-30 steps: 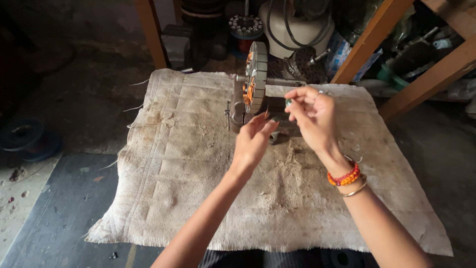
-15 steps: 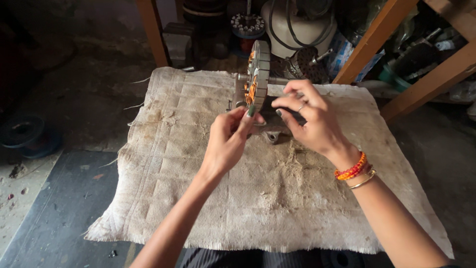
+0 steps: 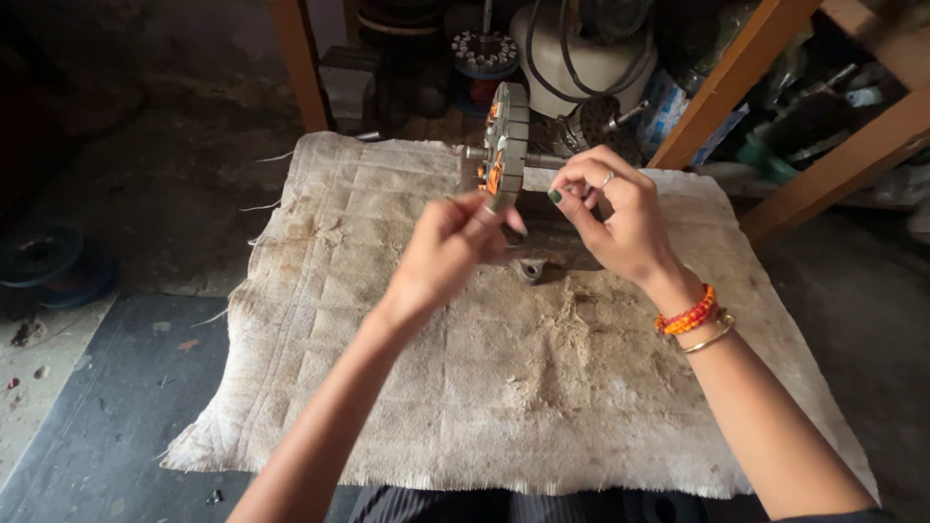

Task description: The person sits at a workbench where a motor armature is clamped in a metal fixture. They pick up small green rectangular pieces one at a time and press each into a slot around the armature, working around the rotor and occasionally steadying the fixture with the other hand.

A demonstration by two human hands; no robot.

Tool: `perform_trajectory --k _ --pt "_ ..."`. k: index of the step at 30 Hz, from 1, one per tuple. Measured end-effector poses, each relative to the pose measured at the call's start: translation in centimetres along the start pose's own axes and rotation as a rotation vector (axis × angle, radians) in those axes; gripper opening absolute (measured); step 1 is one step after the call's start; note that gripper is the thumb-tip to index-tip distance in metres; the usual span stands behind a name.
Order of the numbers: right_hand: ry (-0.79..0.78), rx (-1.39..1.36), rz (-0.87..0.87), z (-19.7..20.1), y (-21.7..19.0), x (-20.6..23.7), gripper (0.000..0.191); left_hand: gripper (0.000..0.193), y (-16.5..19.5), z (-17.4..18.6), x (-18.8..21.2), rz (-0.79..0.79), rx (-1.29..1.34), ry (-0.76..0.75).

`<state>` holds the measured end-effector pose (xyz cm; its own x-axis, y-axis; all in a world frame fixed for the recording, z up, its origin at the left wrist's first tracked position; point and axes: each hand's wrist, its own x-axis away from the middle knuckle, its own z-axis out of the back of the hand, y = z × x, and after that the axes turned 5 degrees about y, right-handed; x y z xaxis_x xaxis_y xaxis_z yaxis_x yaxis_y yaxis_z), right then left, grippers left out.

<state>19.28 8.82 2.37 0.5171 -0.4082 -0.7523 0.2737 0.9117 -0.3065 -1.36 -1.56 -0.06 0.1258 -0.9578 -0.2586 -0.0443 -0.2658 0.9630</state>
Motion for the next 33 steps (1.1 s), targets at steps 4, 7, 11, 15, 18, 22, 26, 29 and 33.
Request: perform_trajectory --k 4,7,11,15,18,22,26,29,33 --pt "-0.014 0.041 -0.003 -0.4 -0.6 -0.6 0.007 0.025 -0.6 1.9 -1.6 0.136 0.377 0.036" --pt "0.005 0.063 -0.014 -1.1 -1.3 -1.0 0.007 0.023 -1.1 2.9 -2.1 0.217 0.675 0.047" --pt "0.045 0.048 -0.018 -1.6 -1.4 -1.0 0.009 0.022 -1.4 3.4 -2.2 0.301 0.942 0.046" --pt "0.128 0.042 -0.076 -2.8 -2.0 -0.6 0.008 0.017 -0.9 3.2 -2.1 0.337 1.032 0.250" --pt "0.139 -0.176 -0.203 -3.7 -4.0 0.3 0.009 0.017 -0.4 3.0 -2.0 0.263 1.124 0.226" --pt "-0.208 -0.714 -0.542 -4.4 -7.4 0.4 0.020 0.030 0.0 1.6 -2.2 0.201 1.037 0.158" --pt "-0.472 -1.012 -0.916 -2.6 -8.4 0.0 0.027 0.047 0.7 1.1 -2.5 0.232 0.789 0.154" --pt "-0.278 -1.054 -0.815 -0.8 -6.4 -1.0 0.021 0.055 1.0 1.0 -2.5 0.170 0.539 0.131" --pt "0.057 -0.609 -0.622 0.4 -2.5 -2.2 0.019 0.060 0.7 0.7 -2.4 0.104 0.287 0.124"
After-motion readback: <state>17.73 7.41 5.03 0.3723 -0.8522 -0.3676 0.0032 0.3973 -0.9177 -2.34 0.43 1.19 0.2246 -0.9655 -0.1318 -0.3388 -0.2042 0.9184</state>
